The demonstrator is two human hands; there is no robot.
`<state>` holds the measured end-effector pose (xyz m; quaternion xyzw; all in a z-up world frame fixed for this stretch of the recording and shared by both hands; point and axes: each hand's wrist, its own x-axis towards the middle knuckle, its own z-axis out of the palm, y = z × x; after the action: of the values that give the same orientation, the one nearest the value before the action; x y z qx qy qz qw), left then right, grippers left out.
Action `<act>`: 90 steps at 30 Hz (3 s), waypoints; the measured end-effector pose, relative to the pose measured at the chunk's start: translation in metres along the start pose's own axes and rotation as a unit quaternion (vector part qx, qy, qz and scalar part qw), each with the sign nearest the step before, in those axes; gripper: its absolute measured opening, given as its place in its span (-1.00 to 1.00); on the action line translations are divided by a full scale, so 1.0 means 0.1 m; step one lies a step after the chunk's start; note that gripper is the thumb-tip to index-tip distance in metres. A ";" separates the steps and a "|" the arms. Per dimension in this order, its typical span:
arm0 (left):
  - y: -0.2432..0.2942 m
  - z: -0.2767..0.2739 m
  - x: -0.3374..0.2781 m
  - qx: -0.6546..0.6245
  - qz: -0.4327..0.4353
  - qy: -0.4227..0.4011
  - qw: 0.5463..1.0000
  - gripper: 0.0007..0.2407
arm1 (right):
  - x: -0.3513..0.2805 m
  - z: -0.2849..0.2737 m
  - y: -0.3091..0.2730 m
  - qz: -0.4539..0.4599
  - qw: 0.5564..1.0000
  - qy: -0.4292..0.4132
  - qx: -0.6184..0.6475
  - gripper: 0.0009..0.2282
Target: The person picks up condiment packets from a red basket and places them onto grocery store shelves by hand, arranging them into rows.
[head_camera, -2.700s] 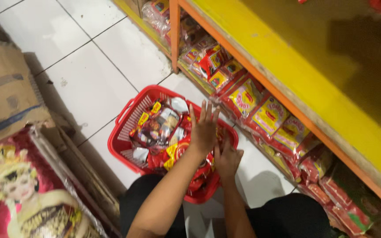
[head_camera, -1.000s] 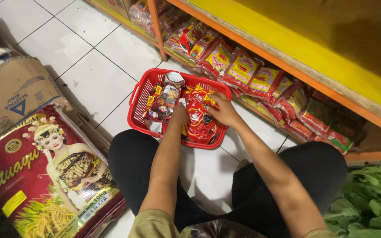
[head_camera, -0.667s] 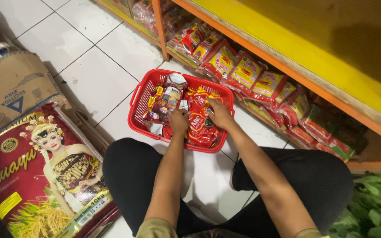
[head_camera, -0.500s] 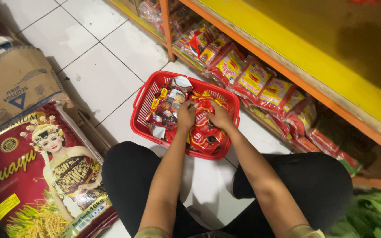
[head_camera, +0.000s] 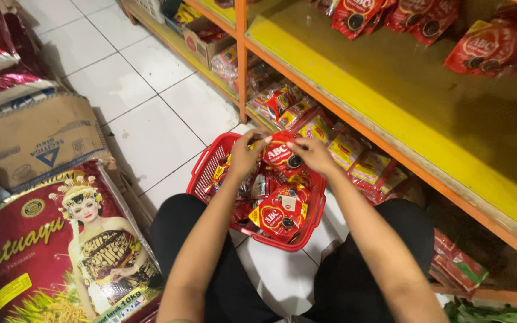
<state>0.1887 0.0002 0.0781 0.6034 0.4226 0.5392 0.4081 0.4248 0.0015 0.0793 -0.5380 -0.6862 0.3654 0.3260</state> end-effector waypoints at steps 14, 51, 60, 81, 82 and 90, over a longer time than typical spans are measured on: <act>1.00 0.10 0.49 -0.218 -0.197 0.019 0.956 -0.65 | 0.11 -0.43 -1.22 0.022 0.950 0.088 0.300 -0.73; 0.63 -0.07 0.52 -0.162 -0.066 -0.023 0.984 -0.71 | 0.04 -0.40 -0.90 0.110 0.968 0.014 0.225 -0.70; 0.31 -0.64 0.27 0.108 -0.101 -0.057 0.987 -0.68 | 0.14 0.01 0.03 0.212 0.969 -0.121 -0.035 -0.55; 0.42 -1.31 0.11 0.021 -0.114 0.053 0.992 -0.72 | 0.58 1.11 -0.32 -0.162 0.950 -0.115 -0.242 -0.81; 0.40 -1.29 0.08 0.041 -0.104 0.063 0.992 -0.71 | 0.57 0.94 -0.49 -0.154 0.960 -0.088 -0.216 -0.85; 0.77 -0.82 0.18 -0.116 -0.046 -0.064 0.990 -0.66 | 0.23 0.03 -1.48 -0.215 0.964 0.100 0.119 -0.82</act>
<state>0.1134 -0.0036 0.1638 0.5649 0.3578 0.5255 0.5260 0.3430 0.0008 0.2054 -0.3691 -0.7009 0.3103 0.5256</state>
